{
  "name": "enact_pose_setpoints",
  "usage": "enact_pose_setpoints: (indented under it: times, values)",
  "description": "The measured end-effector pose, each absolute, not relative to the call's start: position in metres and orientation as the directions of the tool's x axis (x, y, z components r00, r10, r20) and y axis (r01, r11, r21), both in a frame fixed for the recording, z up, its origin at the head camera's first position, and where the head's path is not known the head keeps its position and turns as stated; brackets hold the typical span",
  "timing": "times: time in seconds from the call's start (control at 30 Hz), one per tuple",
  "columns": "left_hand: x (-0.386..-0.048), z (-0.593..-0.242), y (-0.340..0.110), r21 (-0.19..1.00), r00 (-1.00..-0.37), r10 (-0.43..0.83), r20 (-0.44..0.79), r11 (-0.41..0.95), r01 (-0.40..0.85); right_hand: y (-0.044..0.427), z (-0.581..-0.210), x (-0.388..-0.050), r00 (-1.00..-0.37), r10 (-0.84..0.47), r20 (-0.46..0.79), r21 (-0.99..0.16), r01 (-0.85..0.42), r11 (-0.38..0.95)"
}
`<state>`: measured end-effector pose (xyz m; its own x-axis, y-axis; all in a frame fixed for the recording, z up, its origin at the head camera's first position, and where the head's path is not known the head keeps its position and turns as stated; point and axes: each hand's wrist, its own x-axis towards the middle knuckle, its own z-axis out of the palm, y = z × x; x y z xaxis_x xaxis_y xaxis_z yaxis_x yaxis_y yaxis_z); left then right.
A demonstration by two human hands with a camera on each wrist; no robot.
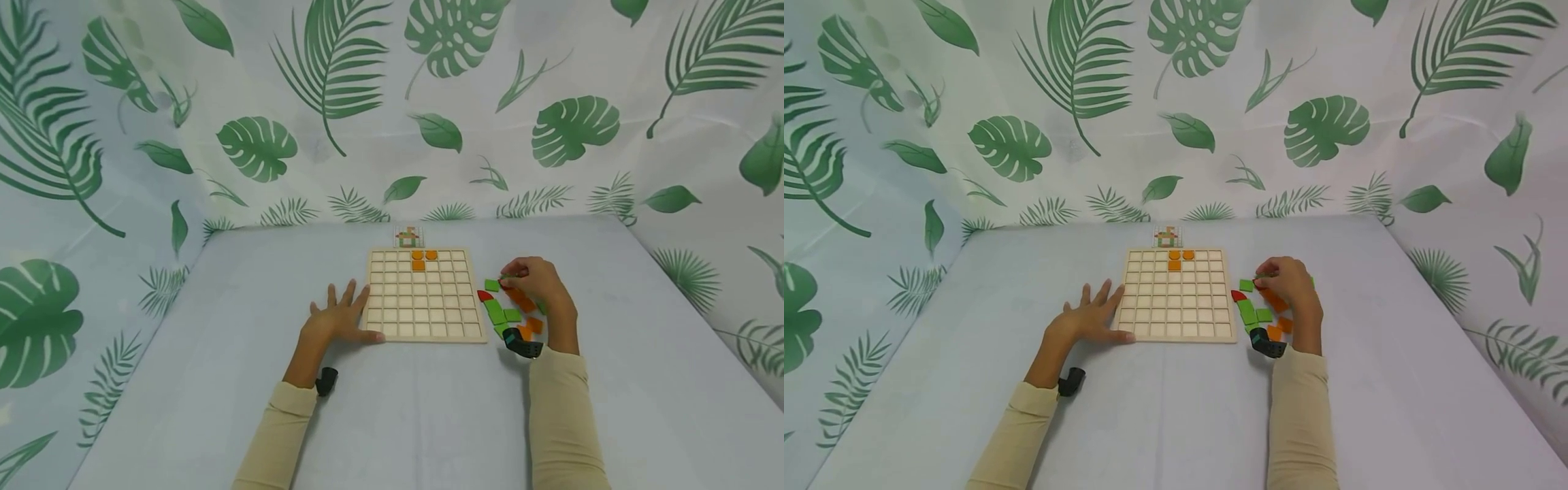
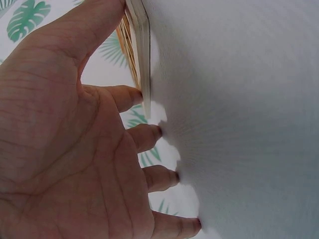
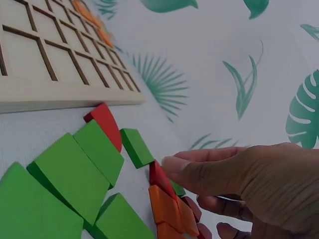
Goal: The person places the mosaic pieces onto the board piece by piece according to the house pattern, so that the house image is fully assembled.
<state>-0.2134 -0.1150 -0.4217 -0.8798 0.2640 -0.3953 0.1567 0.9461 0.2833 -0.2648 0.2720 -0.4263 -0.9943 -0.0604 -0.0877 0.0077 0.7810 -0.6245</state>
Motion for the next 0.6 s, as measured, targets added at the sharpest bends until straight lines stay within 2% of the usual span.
enact_pose_setpoints:
  times: [0.2, 0.6]
  values:
    - [-0.2131, -0.4219, -0.1152, 0.289, -0.880, 0.263, -0.397, 0.945, 0.152, 0.2754, -0.4270, -0.2612, -0.991, -0.066, -0.113, -0.612, 0.017, 0.790]
    - [-0.2125, -0.4199, -0.1142, 0.291, -0.882, 0.260, -0.394, 0.945, 0.148, 0.2769, -0.4310, -0.2626, -0.994, -0.028, -0.102, -0.500, 0.027, 0.866]
